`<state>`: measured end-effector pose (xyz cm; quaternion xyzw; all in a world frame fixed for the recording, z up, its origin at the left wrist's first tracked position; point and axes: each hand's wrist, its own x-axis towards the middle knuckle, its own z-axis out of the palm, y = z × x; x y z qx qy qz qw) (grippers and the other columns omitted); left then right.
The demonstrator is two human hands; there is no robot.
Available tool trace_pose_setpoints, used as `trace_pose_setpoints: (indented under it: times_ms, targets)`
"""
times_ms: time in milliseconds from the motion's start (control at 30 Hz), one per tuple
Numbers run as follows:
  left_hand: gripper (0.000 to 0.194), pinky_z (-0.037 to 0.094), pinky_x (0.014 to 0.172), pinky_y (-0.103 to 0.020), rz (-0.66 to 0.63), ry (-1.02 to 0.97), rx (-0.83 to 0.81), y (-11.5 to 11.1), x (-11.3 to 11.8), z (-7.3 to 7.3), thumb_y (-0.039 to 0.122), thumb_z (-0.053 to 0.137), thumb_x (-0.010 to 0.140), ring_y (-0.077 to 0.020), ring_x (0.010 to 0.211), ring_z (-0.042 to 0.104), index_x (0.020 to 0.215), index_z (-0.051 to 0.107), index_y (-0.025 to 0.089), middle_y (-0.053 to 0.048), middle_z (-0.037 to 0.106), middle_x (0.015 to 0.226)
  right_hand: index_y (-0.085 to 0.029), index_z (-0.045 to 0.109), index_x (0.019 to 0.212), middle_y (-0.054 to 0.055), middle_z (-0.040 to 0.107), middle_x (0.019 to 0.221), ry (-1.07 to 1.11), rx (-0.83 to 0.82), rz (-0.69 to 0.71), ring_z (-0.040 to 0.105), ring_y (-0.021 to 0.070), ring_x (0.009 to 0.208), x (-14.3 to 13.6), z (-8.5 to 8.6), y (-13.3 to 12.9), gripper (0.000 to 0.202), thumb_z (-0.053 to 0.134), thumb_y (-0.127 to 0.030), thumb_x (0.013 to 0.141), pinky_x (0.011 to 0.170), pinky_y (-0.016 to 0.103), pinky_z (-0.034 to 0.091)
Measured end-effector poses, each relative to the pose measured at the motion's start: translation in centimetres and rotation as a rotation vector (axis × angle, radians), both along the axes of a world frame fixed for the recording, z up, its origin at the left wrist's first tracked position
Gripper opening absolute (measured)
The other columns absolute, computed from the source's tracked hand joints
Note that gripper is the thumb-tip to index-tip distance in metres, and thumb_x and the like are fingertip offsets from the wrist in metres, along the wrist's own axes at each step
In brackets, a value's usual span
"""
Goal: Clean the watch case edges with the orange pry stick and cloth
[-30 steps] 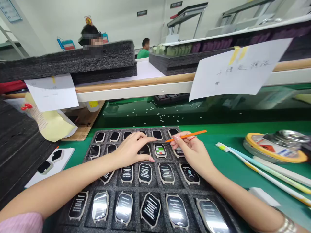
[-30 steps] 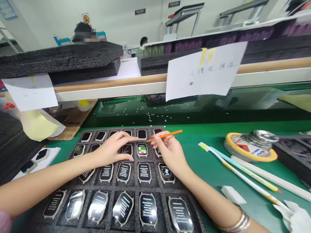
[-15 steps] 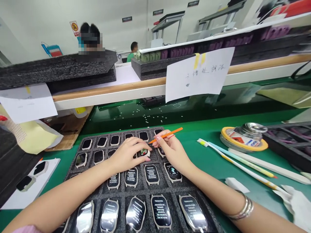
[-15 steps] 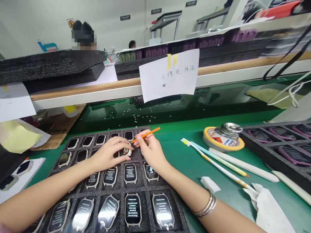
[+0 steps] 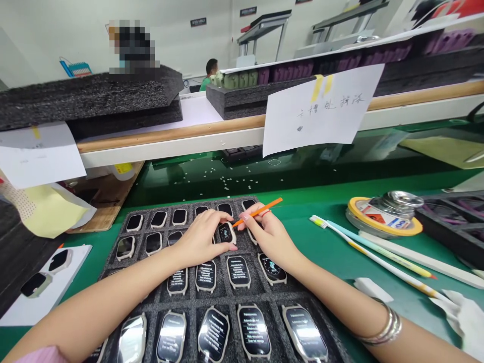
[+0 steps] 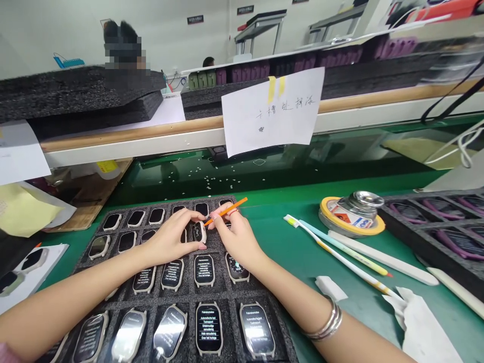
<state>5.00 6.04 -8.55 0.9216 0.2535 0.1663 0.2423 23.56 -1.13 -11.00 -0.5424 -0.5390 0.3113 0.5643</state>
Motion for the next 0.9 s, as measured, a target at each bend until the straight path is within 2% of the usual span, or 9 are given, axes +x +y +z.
trace_pose_setpoints:
  times_ms: [233,400,533,633,700,767,900]
  targets:
    - [0.04,0.047,0.099,-0.047,-0.009,0.027,0.037,0.0,0.0,0.2,0.039,0.078,0.082,-0.0276,0.109,0.059,0.114,0.06,0.023,-0.006,0.062,0.111,-0.023,0.057,0.082,0.003,0.069,0.076,0.053,0.018,-0.006,0.069,0.0216,0.079,0.2,0.4,-0.4,0.03,0.064,-0.051,0.089,0.083,0.038,0.051]
    - [0.042,0.04,0.109,-0.055,-0.065,0.031,0.113,-0.3,1.8,0.9,0.046,0.072,0.086,-0.032,0.123,0.053,0.118,0.064,0.022,-0.012,0.057,0.126,-0.022,0.06,0.095,0.004,0.07,0.082,0.189,0.066,-0.145,0.069,0.0201,0.083,2.0,0.7,-1.4,0.035,0.062,-0.057,0.09,0.086,0.037,0.052]
    - [0.038,0.033,0.116,-0.055,-0.188,0.041,0.168,-0.7,4.6,0.6,0.045,0.07,0.088,-0.0346,0.139,0.043,0.12,0.068,0.023,-0.015,0.051,0.144,-0.021,0.061,0.093,0.003,0.069,0.077,0.301,0.059,-0.195,0.065,0.0161,0.066,3.2,0.2,-1.4,0.044,0.064,-0.064,0.085,0.068,0.033,0.056]
    - [0.039,0.03,0.116,-0.059,-0.208,0.037,0.192,-1.1,5.8,0.0,0.046,0.072,0.087,-0.0391,0.144,0.038,0.116,0.07,0.021,-0.018,0.049,0.148,-0.022,0.055,0.088,-0.001,0.066,0.069,0.373,0.05,-0.202,0.059,0.0127,0.051,3.5,-0.1,-1.0,0.047,0.068,-0.066,0.079,0.052,0.028,0.053]
    - [0.037,0.031,0.116,-0.059,-0.184,0.013,0.201,-1.3,5.8,-0.3,0.045,0.072,0.087,-0.039,0.143,0.04,0.115,0.07,0.021,-0.017,0.054,0.144,-0.023,0.051,0.086,-0.003,0.064,0.066,0.396,0.052,-0.2,0.058,0.0116,0.048,3.3,-0.2,-0.8,0.048,0.071,-0.066,0.076,0.047,0.025,0.051]
    - [0.032,0.034,0.115,-0.055,-0.161,-0.022,0.197,-1.4,5.6,-0.4,0.04,0.073,0.088,-0.0344,0.138,0.047,0.114,0.068,0.023,-0.012,0.063,0.133,-0.023,0.05,0.084,-0.004,0.063,0.065,0.4,0.054,-0.191,0.057,0.0109,0.046,3.0,-0.3,-0.7,0.049,0.072,-0.066,0.075,0.045,0.024,0.049]
    - [0.023,0.044,0.106,-0.045,-0.136,-0.076,0.147,-1.5,5.3,-0.3,0.032,0.076,0.087,-0.0249,0.115,0.064,0.106,0.066,0.025,-0.003,0.074,0.113,-0.022,0.051,0.083,-0.006,0.059,0.059,0.377,0.038,-0.19,0.049,0.0081,0.041,2.4,-0.5,-0.7,0.049,0.074,-0.064,0.073,0.04,0.021,0.042]
